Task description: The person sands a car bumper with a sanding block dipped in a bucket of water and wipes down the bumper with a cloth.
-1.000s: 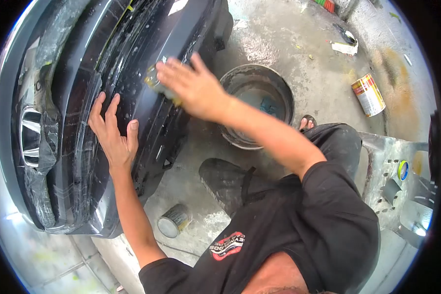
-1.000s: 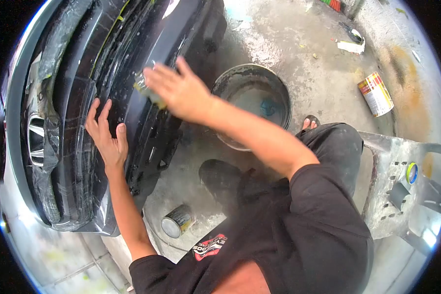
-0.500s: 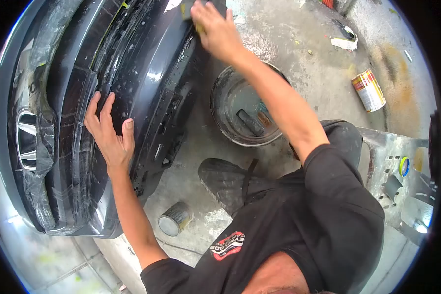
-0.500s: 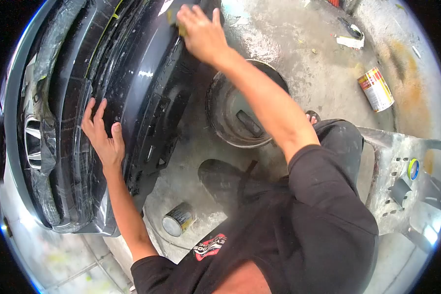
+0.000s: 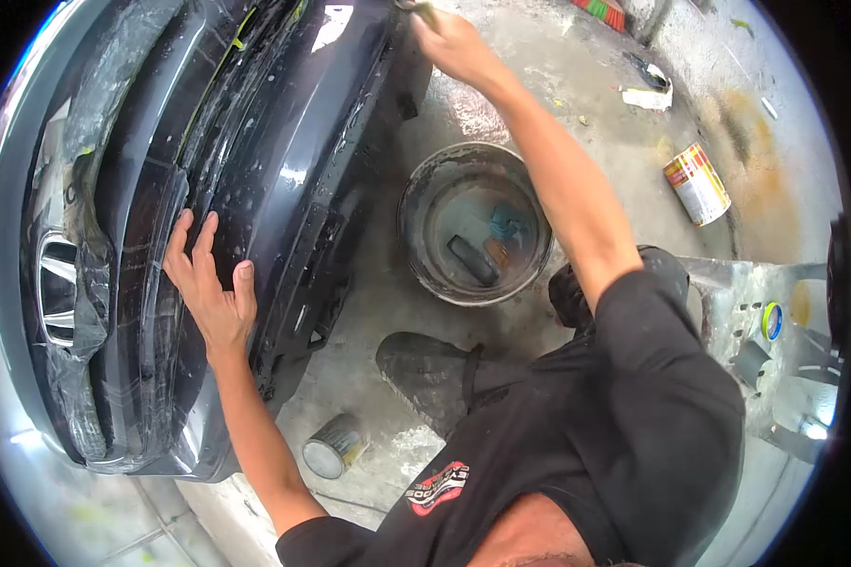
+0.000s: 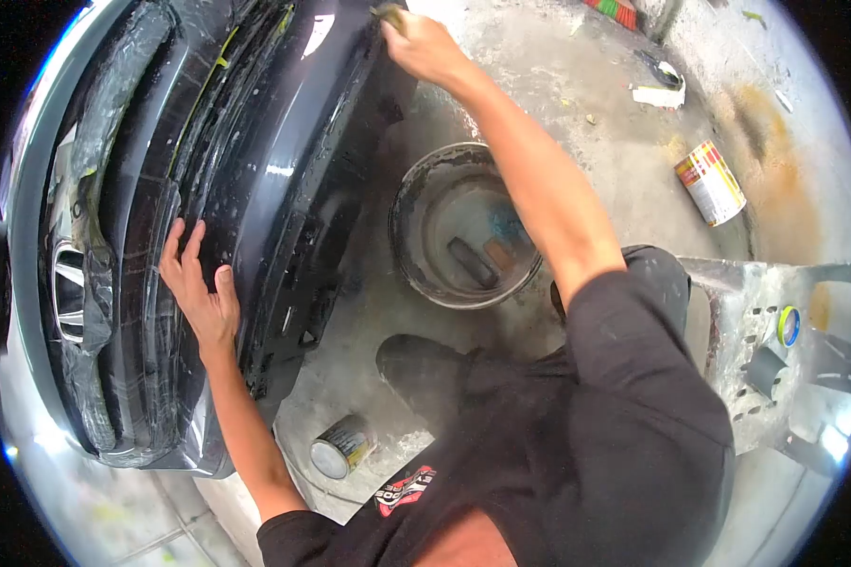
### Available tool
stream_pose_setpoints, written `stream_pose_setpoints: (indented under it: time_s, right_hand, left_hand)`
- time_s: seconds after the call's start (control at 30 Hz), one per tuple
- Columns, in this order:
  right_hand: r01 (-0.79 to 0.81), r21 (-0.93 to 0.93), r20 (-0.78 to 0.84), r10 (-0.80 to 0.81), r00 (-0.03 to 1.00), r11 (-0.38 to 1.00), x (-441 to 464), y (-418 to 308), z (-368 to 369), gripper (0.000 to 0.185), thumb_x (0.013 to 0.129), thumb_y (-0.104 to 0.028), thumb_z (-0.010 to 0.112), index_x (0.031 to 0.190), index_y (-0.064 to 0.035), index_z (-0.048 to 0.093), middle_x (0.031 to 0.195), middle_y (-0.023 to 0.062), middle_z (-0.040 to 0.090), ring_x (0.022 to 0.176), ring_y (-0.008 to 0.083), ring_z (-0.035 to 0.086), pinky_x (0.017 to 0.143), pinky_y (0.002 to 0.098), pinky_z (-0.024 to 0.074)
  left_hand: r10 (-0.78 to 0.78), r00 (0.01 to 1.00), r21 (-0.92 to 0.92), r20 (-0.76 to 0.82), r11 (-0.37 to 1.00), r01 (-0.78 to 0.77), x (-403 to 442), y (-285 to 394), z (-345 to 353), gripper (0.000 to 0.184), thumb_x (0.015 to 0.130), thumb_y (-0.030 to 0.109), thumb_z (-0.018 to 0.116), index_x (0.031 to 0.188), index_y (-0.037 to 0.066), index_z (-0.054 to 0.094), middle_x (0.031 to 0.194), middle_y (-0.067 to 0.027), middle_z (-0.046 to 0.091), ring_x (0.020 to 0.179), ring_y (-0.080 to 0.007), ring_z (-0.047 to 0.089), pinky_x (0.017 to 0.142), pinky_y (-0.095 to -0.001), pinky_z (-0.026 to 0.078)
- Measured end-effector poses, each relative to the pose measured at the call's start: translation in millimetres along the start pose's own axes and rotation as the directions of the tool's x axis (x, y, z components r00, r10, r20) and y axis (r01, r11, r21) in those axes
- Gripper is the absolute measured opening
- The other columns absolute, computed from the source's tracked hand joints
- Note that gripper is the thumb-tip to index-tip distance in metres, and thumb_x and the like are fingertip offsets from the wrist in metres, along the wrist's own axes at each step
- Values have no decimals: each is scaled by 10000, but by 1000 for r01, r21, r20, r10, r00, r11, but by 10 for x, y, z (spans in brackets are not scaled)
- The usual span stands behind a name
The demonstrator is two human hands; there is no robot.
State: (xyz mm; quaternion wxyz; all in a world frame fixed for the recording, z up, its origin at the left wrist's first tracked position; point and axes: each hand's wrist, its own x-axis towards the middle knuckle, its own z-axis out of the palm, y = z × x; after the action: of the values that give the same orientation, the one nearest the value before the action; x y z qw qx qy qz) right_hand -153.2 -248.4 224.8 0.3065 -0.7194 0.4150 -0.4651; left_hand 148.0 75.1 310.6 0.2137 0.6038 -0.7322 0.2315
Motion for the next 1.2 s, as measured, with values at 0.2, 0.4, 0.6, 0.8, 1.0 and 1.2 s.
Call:
stream_pose_setpoints:
  time_s: [0.2,0.4,0.6,0.8,1.0,1.2]
  right_hand:
    - [-183,-161,784,238,573,970,-1606,1439,313,374,943,-150,575,1271,-24,705,1256,225,714,1153,282,681,901,438,574]
    - [-434,-570,381,693,612,697,-2678,2278,1536,745,1010,-219,506,1676,-100,194,1730,279,114,1590,501,122,1249,682,174]
    - [-157,-748,523,719,458,645,-3441,2839,1973,666,1073,-448,383,1605,-47,381,1699,241,271,1562,440,258,1196,633,315]
    - [-956,27,407,870,278,293,-2828,3058,1900,539,990,-245,554,1465,7,519,1510,253,514,1255,465,608,923,678,522]
    - [-378,346,-54,420,906,859,-2054,319,577,358,1067,-235,584,1310,18,655,1325,187,687,1261,273,635,1053,375,497]
    - [398,-51,-343,-391,854,916,-1043,-625,970,405,1018,-153,641,1370,43,602,1429,275,601,1365,449,552,1149,496,458]
  left_hand:
    - [-26,999,16,28,1000,26,44,41,-9,700,1020,573,548,1444,20,608,1525,-232,494,1396,-385,458,1144,-509,314]
    - [-78,996,49,49,996,76,51,63,-13,805,1044,684,395,1430,13,617,1528,-243,511,1406,-412,459,1180,-525,296]
    - [-123,991,41,44,992,121,64,66,3,878,1022,747,371,1405,0,629,1507,-255,520,1387,-420,474,1168,-531,325]
    - [-100,995,-11,15,995,100,52,60,6,823,1030,713,413,1403,15,637,1502,-240,526,1378,-407,478,1160,-513,328]
    - [-61,998,-26,3,998,61,51,60,-3,726,1054,640,447,1403,35,645,1503,-218,532,1378,-384,475,1163,-497,318]
    - [-26,1000,-26,3,999,26,31,50,12,622,1063,546,496,1404,47,643,1496,-225,524,1369,-381,471,1163,-512,313]
